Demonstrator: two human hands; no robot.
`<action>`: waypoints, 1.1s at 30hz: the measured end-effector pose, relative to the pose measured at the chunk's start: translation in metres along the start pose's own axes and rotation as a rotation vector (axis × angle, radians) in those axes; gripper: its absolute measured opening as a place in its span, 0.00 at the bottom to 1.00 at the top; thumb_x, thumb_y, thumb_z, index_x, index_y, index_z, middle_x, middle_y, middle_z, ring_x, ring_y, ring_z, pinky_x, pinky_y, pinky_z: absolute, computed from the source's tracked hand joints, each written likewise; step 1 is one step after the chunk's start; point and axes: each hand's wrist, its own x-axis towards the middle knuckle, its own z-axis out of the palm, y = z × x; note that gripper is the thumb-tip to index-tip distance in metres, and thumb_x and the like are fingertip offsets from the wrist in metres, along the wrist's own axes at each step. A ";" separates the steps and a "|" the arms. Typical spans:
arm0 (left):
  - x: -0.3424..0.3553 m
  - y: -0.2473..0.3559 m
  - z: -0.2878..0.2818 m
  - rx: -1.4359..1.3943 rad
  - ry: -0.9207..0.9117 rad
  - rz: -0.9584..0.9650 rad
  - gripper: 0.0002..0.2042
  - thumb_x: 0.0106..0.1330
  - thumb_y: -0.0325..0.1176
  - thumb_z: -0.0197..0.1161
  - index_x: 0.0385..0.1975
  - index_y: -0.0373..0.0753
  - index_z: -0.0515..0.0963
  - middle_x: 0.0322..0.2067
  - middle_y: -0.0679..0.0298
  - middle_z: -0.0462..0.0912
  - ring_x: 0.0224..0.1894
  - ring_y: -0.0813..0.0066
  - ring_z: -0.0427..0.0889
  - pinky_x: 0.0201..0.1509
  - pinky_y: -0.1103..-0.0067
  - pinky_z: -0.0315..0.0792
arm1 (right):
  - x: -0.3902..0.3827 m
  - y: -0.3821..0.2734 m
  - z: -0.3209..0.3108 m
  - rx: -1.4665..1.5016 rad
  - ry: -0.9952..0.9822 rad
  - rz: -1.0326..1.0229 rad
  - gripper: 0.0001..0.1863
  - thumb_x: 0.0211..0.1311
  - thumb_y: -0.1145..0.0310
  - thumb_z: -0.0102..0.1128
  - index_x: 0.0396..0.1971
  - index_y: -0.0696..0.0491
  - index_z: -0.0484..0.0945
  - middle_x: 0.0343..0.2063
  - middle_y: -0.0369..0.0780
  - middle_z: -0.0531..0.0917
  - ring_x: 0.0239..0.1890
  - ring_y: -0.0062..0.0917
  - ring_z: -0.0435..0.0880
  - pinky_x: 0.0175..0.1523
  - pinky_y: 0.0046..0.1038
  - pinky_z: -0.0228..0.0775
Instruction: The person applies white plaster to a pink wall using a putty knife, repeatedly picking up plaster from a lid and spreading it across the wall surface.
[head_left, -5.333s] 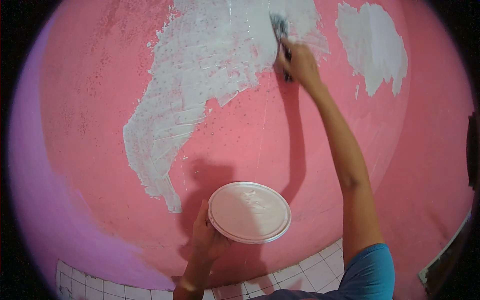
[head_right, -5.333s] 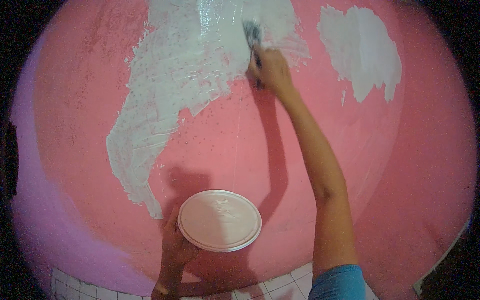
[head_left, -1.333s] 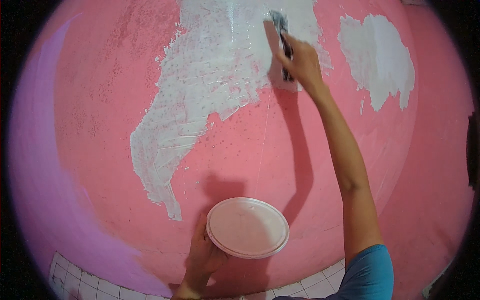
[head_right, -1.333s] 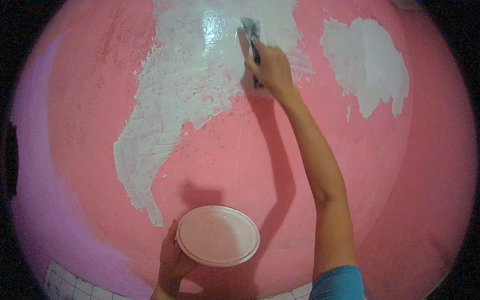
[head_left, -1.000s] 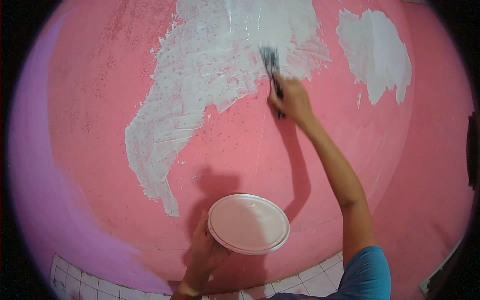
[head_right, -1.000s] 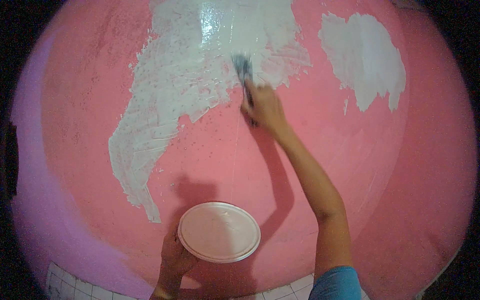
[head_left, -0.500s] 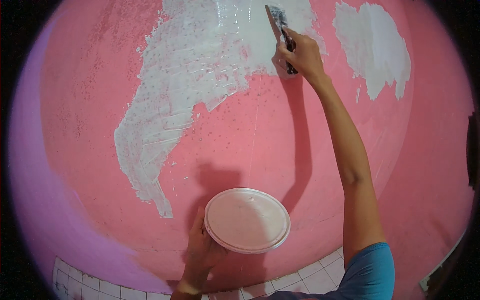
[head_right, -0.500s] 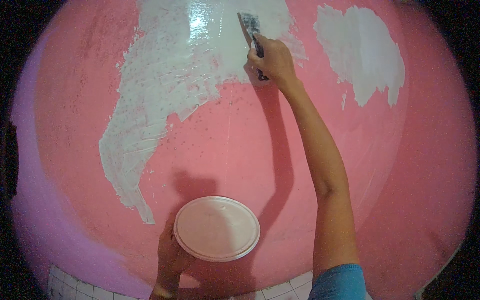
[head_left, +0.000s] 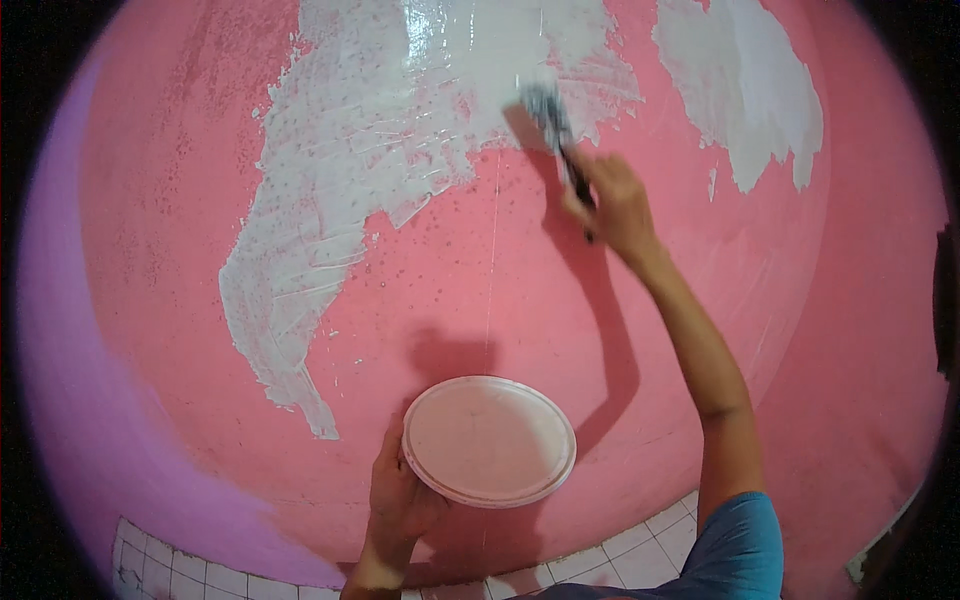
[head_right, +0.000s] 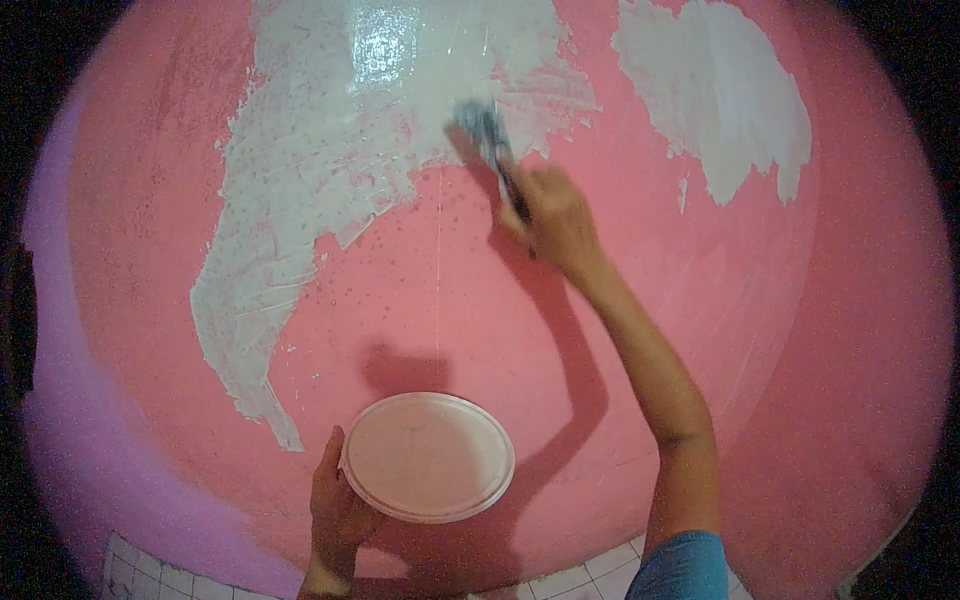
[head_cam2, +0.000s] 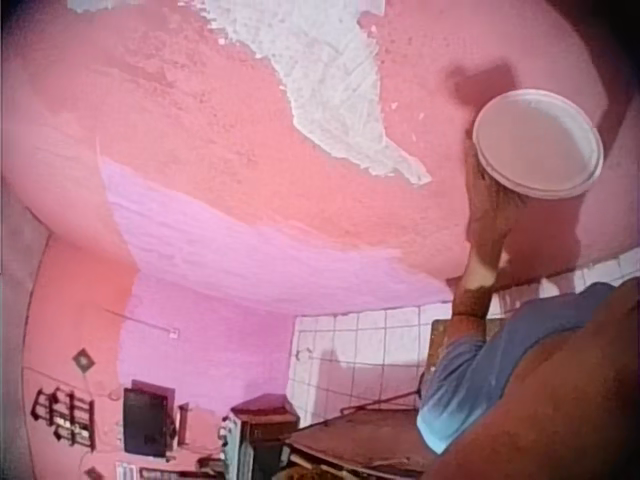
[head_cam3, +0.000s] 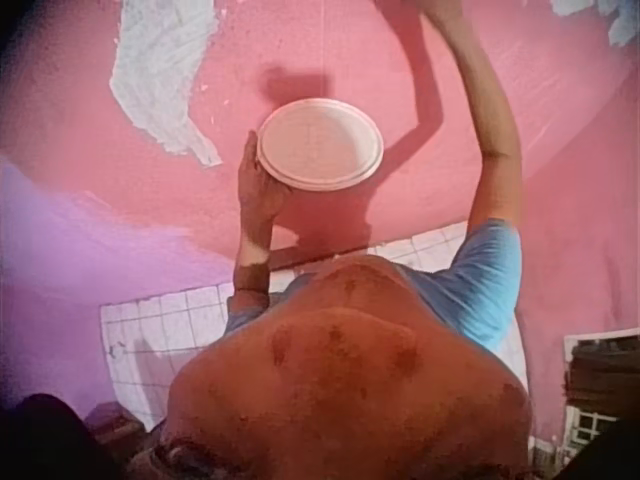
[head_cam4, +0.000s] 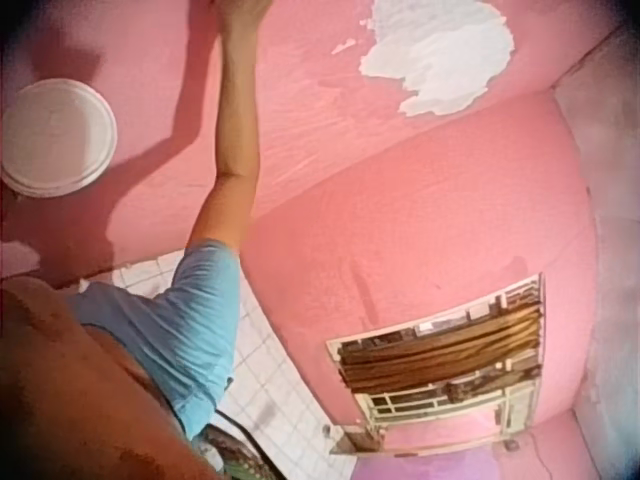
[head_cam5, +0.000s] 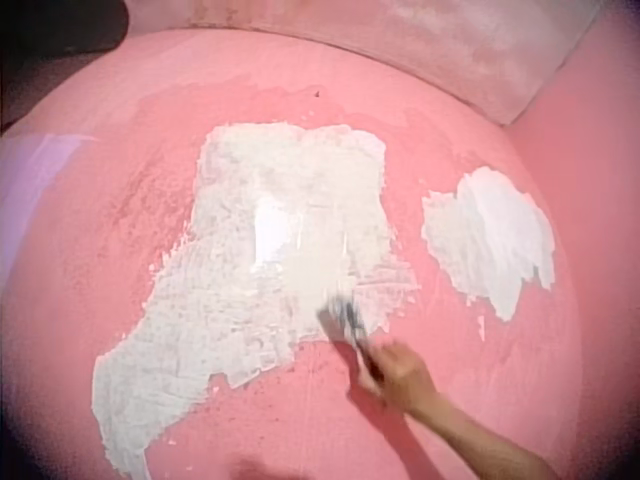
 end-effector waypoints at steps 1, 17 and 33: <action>0.002 -0.002 0.002 0.002 0.000 0.009 0.30 0.72 0.52 0.34 0.60 0.30 0.60 0.57 0.45 0.68 0.58 0.54 0.70 0.62 0.61 0.64 | 0.024 0.014 0.004 0.003 0.034 0.005 0.21 0.48 0.72 0.61 0.46 0.57 0.76 0.22 0.45 0.74 0.26 0.37 0.74 0.33 0.36 0.68; 0.021 -0.035 0.025 0.241 0.196 0.113 0.32 0.71 0.55 0.34 0.59 0.31 0.63 0.56 0.48 0.70 0.57 0.55 0.71 0.61 0.61 0.65 | -0.052 0.046 -0.026 0.015 -0.122 -0.011 0.25 0.46 0.74 0.62 0.49 0.55 0.74 0.20 0.43 0.71 0.26 0.35 0.73 0.31 0.36 0.69; 0.023 -0.057 0.022 -0.249 -0.136 0.057 0.29 0.70 0.52 0.41 0.58 0.32 0.65 0.55 0.46 0.71 0.57 0.54 0.71 0.62 0.61 0.64 | 0.006 0.075 0.004 0.017 -0.096 -0.028 0.19 0.49 0.70 0.59 0.43 0.56 0.73 0.20 0.46 0.75 0.28 0.42 0.75 0.34 0.40 0.69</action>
